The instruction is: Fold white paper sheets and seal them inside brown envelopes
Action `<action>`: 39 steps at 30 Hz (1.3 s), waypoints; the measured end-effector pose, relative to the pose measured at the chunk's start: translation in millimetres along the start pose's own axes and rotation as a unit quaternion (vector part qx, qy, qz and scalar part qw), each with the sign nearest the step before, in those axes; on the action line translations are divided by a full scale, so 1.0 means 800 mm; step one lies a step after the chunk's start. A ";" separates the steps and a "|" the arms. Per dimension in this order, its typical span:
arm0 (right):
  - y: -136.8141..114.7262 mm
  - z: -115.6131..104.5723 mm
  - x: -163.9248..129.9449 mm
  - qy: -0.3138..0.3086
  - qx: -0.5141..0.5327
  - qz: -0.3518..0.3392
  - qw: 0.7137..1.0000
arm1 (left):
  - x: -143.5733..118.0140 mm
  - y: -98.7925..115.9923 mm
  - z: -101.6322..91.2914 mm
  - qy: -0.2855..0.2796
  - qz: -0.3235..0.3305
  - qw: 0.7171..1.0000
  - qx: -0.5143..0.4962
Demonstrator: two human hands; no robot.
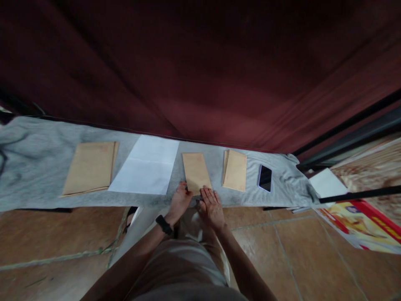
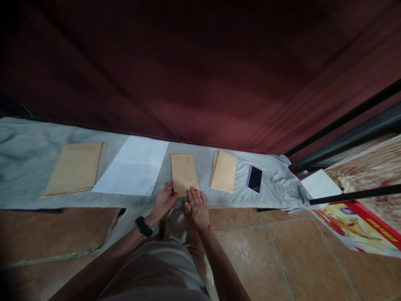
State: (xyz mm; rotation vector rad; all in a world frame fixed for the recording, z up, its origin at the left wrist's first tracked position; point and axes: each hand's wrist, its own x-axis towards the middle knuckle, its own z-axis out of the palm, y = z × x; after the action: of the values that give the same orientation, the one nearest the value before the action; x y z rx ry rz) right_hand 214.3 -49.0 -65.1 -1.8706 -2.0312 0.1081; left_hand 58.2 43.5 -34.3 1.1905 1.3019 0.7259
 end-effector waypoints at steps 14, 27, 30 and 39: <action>0.005 0.005 0.000 0.009 0.007 0.000 1.000 | 0.120 0.022 0.016 -0.009 0.345 0.803 0.485; 0.005 0.007 0.001 0.030 0.006 -0.010 0.999 | 0.138 0.026 0.017 -0.118 0.412 0.737 0.523; 0.004 0.007 0.001 0.030 0.007 -0.008 0.999 | 0.121 0.020 0.016 -0.135 0.427 0.733 0.512; 0.005 0.012 -0.002 0.040 0.000 -0.012 0.999 | 0.085 0.003 0.012 -0.166 0.445 0.721 0.504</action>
State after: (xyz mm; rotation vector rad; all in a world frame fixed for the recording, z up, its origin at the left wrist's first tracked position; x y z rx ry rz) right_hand 215.2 -47.8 -75.9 -1.8197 -1.9998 0.0245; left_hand 81.0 104.5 -55.9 2.8078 0.6902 0.3419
